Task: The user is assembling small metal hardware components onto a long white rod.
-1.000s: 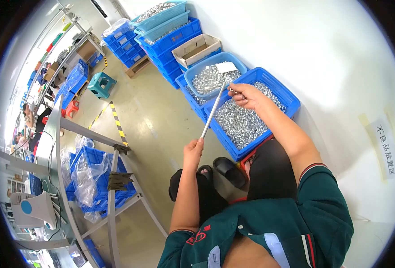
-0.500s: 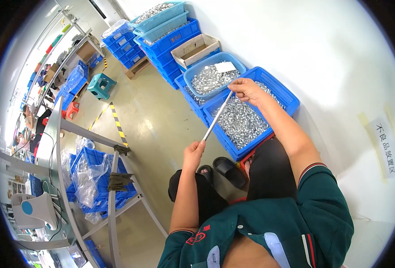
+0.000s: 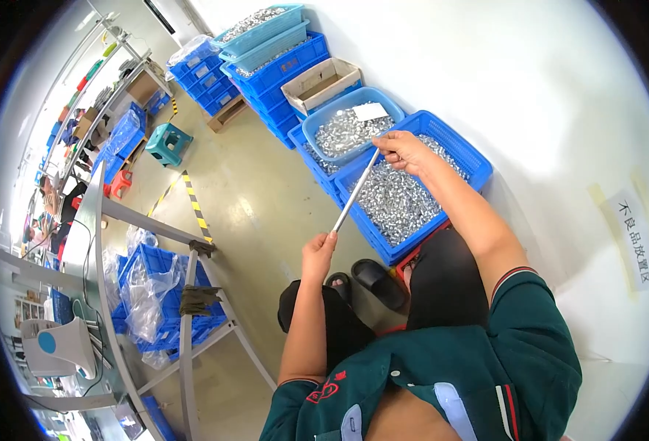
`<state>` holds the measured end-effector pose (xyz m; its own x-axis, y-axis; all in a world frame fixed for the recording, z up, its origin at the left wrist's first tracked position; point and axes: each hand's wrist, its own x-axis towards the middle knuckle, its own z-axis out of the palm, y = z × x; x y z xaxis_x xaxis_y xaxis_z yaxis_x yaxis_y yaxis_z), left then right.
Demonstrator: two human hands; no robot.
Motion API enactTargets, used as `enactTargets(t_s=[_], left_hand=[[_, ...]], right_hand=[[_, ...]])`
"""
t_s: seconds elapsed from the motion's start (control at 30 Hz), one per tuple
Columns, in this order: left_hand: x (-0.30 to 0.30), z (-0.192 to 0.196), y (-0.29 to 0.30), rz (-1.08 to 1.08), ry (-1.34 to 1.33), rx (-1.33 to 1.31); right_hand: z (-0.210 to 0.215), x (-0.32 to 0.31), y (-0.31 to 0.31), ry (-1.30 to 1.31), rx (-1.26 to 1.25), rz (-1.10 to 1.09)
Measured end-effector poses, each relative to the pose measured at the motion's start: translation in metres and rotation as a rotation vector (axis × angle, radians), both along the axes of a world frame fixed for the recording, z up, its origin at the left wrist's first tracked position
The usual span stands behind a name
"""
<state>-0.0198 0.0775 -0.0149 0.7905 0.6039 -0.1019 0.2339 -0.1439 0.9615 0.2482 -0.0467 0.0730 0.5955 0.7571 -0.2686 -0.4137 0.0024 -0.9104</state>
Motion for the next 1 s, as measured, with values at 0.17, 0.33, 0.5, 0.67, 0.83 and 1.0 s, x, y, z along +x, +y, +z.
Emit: enactTargets(t_s=[0.17, 0.33, 0.5, 0.67, 0.83, 1.0], left_hand=[[0.002, 0.002, 0.000, 0.016, 0.021, -0.065], [0.003, 0.006, -0.003, 0.027, 0.018, -0.117], [0.006, 0.006, -0.004, 0.049, 0.022, -0.142], [0.008, 0.013, -0.004, 0.099, 0.042, -0.186], [0.005, 0.014, -0.001, 0.091, 0.041, -0.212], [0.005, 0.011, -0.001, 0.064, 0.017, -0.186]], right_hand=[[0.002, 0.002, -0.001, 0.109, 0.149, 0.073], [-0.002, 0.003, -0.004, -0.026, 0.049, 0.032], [-0.010, -0.014, 0.008, -0.093, -0.104, 0.266], [-0.017, -0.009, 0.007, 0.176, -0.152, 0.298], [-0.021, 0.002, -0.001, 0.261, 0.038, 0.158], [-0.024, 0.013, -0.002, 0.319, 0.138, 0.109]])
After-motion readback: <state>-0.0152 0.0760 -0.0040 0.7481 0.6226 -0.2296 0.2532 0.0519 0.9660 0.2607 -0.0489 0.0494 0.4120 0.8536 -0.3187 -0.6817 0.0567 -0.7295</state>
